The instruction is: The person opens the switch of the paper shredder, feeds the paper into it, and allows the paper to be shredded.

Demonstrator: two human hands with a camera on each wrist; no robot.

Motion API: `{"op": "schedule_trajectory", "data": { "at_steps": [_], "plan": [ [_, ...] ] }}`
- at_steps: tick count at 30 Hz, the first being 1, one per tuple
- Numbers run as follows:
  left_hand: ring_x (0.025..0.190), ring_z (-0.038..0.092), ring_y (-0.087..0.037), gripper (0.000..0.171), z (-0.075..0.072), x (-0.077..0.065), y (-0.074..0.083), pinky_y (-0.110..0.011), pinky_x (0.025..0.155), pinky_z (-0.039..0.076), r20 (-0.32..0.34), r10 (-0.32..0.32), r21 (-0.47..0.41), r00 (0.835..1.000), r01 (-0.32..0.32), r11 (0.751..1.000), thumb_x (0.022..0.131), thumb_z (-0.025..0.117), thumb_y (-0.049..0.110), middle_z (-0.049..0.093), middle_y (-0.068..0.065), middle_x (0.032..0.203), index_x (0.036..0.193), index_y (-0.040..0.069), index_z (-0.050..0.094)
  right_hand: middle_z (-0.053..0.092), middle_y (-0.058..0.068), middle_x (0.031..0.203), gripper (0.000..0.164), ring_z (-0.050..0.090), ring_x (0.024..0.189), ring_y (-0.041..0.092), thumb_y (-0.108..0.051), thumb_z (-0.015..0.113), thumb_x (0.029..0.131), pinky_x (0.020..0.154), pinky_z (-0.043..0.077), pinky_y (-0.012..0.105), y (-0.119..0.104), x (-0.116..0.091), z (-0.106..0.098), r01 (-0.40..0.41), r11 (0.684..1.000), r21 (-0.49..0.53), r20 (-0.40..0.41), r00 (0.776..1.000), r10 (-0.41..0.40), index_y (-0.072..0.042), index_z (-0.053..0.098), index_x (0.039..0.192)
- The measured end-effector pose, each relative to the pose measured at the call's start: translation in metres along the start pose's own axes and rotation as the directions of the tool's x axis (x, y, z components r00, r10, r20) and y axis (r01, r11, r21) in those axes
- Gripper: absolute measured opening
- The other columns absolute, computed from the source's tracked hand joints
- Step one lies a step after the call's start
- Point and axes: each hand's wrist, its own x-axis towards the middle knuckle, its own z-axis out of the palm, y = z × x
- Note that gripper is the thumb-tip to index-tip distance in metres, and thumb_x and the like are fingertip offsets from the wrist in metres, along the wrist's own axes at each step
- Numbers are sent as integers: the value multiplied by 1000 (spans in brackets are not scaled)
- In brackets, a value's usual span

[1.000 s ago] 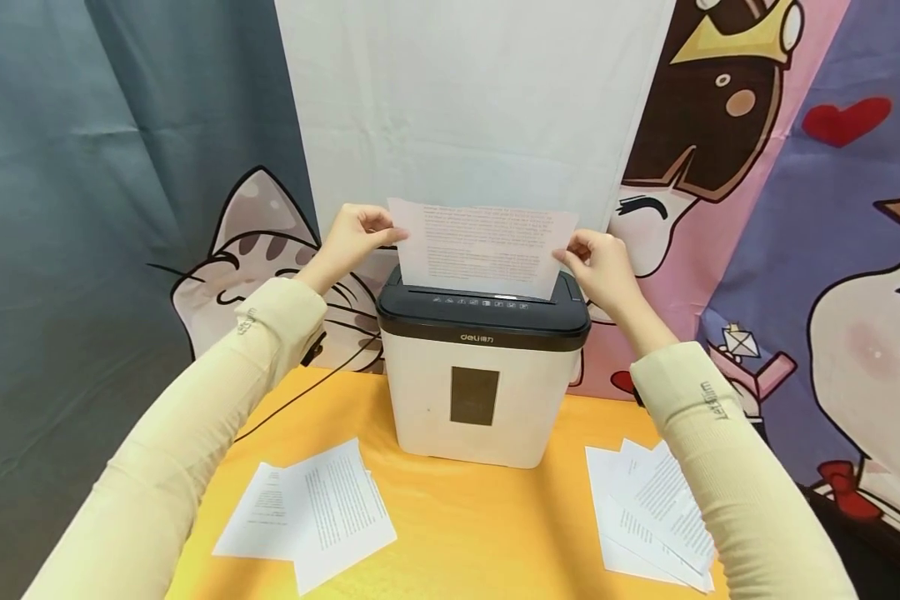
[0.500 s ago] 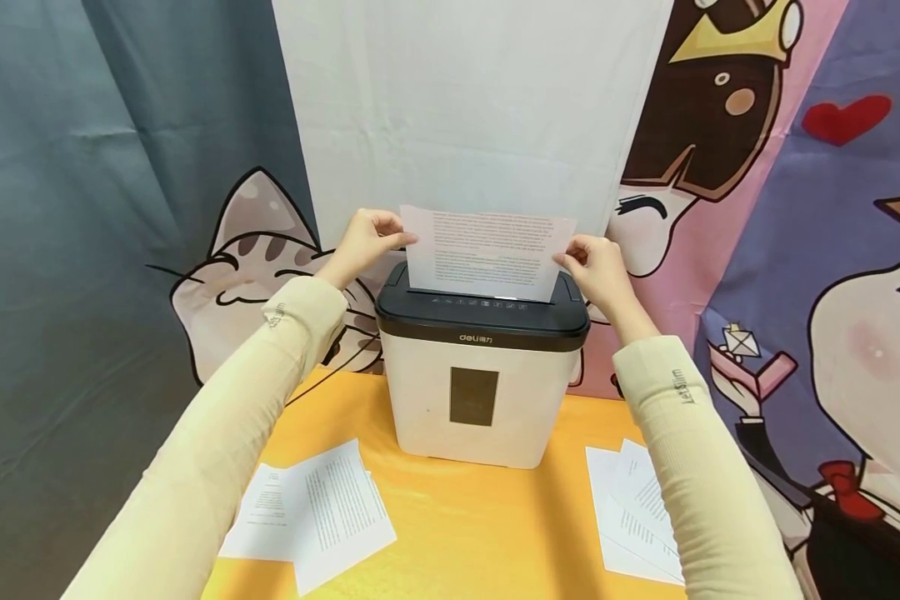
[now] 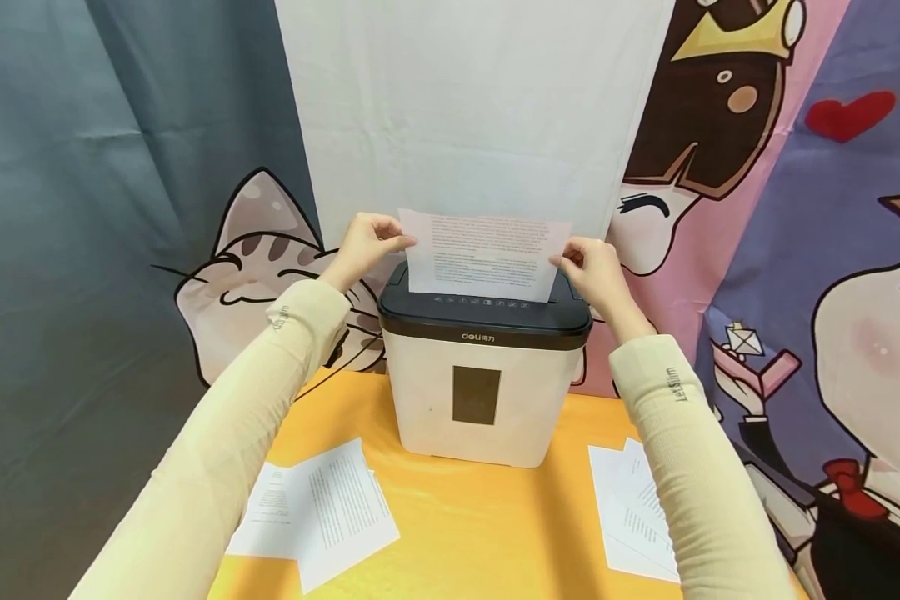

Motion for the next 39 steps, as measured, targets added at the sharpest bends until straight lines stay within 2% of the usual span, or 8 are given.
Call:
{"op": "schedule_trajectory", "data": {
  "at_steps": [3,6,14,19,24,29,34,39],
  "plan": [
    [65,54,-13,16,5,-1,-1,-21,64,42,3,-20,-3,1000,20,1000,83,73,13,63,-2,70,79,-2,67,62,20,69,18,39,52,-4,-9,67,87,51,31,16,2,-3,0,-14,1000,8,-3,1000,14,4,63,75],
    [66,51,-10,16,9,-3,-3,-22,65,43,17,-37,2,999,37,999,83,72,15,63,-1,72,81,-1,68,62,20,69,17,39,52,-4,-8,67,86,51,32,16,5,-7,1,-29,1000,12,-3,1000,29,4,63,75],
    [76,58,-20,18,10,-8,-10,-26,72,46,32,-47,36,998,46,998,85,70,16,66,-12,83,88,-1,69,61,20,66,17,39,51,-2,-8,67,86,51,32,17,12,-10,12,-6,1000,26,11,1000,5,5,63,75],
    [79,59,-28,18,11,-10,-16,-26,70,47,38,-65,17,997,65,998,85,70,16,65,-10,81,88,-2,69,59,16,65,18,40,53,3,-7,66,87,51,32,19,13,-12,17,-7,1000,16,14,1000,7,4,62,74],
    [67,53,-17,16,16,-13,-18,-22,64,42,19,-50,12,999,50,999,84,71,12,62,-5,72,82,-4,68,60,17,66,17,43,56,13,-6,65,88,53,33,23,13,-17,24,-24,1000,-3,5,1000,24,4,61,75],
    [65,49,-11,15,21,-18,-21,-22,63,41,25,-65,60,998,64,996,84,70,10,63,-10,75,82,-5,68,61,18,69,16,47,60,20,-6,64,89,58,36,28,12,-24,32,-65,998,-9,8,998,65,4,62,76],
    [77,57,-19,18,23,-20,-26,-27,71,46,55,-97,99,994,91,991,86,69,14,67,-16,88,90,-3,69,63,20,71,16,49,63,24,-5,63,89,60,37,31,11,-26,37,-92,996,-8,3,996,92,5,64,77],
    [82,61,-24,20,22,-22,-28,-31,75,49,44,-111,131,993,104,986,86,69,16,68,-18,92,90,-3,68,66,24,81,14,56,70,32,-5,62,89,66,42,38,9,-25,37,-93,996,-18,19,995,93,8,66,85]
  ]
}}
